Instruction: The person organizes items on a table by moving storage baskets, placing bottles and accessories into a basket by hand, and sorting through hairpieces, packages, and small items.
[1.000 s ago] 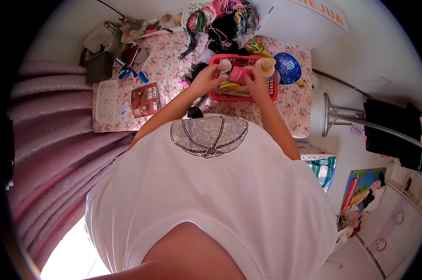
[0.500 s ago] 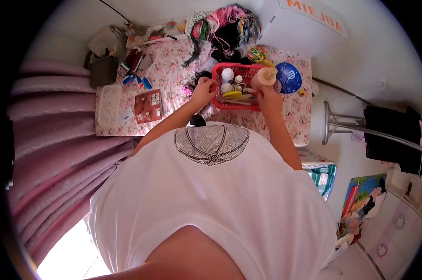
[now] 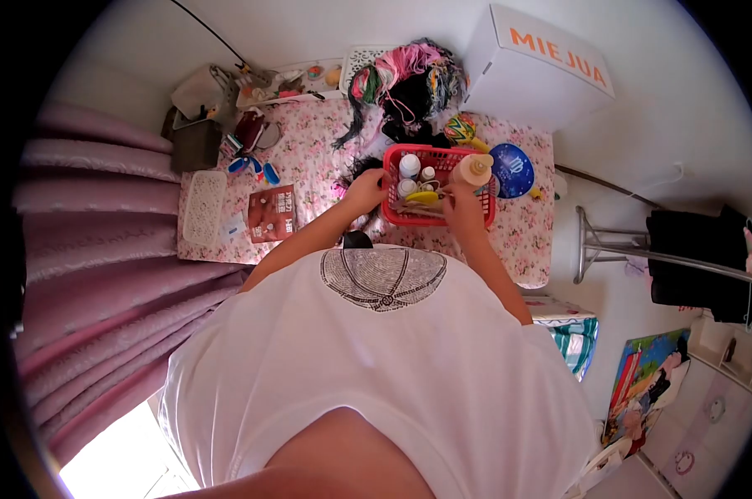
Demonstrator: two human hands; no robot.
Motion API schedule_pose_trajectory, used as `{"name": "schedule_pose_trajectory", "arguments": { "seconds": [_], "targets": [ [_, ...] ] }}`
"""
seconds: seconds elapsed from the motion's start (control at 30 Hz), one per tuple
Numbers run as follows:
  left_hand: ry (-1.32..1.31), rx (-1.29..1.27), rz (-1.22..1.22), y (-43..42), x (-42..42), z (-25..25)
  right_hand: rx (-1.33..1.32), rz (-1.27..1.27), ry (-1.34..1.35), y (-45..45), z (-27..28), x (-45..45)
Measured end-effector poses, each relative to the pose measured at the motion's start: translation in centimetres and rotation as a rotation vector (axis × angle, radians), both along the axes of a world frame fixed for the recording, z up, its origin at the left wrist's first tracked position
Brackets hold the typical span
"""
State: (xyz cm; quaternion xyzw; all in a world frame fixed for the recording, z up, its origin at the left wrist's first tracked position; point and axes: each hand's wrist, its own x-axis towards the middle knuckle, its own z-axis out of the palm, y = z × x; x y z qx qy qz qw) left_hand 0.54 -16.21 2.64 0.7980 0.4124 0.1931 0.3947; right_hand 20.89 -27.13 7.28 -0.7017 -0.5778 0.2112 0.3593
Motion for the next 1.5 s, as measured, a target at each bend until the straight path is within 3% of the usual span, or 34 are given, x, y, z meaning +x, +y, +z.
{"name": "schedule_pose_trajectory", "arguments": {
  "seconds": [0.07,0.2,0.33,0.47,0.57,0.83,0.97,1.03,1.07,1.17,1.3,1.33,1.43,1.5],
  "targets": [
    [-0.036,0.076,-0.004,1.0,-0.2,0.5,0.039,0.056,0.110,1.2,0.0,-0.9],
    [-0.067,-0.098,0.117,2.8,0.0,3.8,0.107,0.055,0.296,4.5,0.3,-2.8],
    [-0.224,0.206,0.166,5.6,-0.1,4.2,0.060,-0.060,0.550,9.0,-0.6,-3.3],
    [-0.268,0.301,0.328,9.4,0.8,2.6,0.217,-0.177,0.614,13.6,0.2,-3.6],
    [-0.327,0.309,0.374,11.7,1.8,1.9,0.191,-0.285,-0.026,16.4,-0.8,-2.7],
    [-0.408,0.279,0.284,18.3,4.4,-0.2,0.118,-0.342,-0.002,21.2,-3.0,-1.8],
    [-0.420,0.085,0.169,18.9,4.8,-0.2,0.136,-0.245,0.206,22.8,-4.2,-1.4],
    [-0.326,0.215,0.187,18.3,5.2,-1.1,0.122,-0.251,0.349,23.9,-5.4,-1.2],
    [-0.346,0.217,0.170,18.2,5.3,-1.5,0.082,-0.342,0.563,24.0,-6.0,-1.2],
    [-0.398,0.217,0.119,17.7,5.8,-2.0,0.001,-0.579,0.635,24.8,-3.9,-2.1],
    [-0.394,0.153,-0.053,16.8,6.3,-1.4,-0.086,-0.759,0.525,25.2,-1.2,-3.3],
    [-0.381,0.094,-0.094,16.4,6.4,-1.7,-0.010,-0.767,0.459,25.8,-5.5,-1.9],
    [-0.412,-0.047,-0.124,15.1,6.3,-1.4,0.152,-0.708,0.704,25.5,-7.2,-1.0],
    [-0.489,-0.171,-0.136,14.6,6.2,-0.9,0.175,-0.749,0.704,25.5,-7.7,-0.7]
  ]
}}
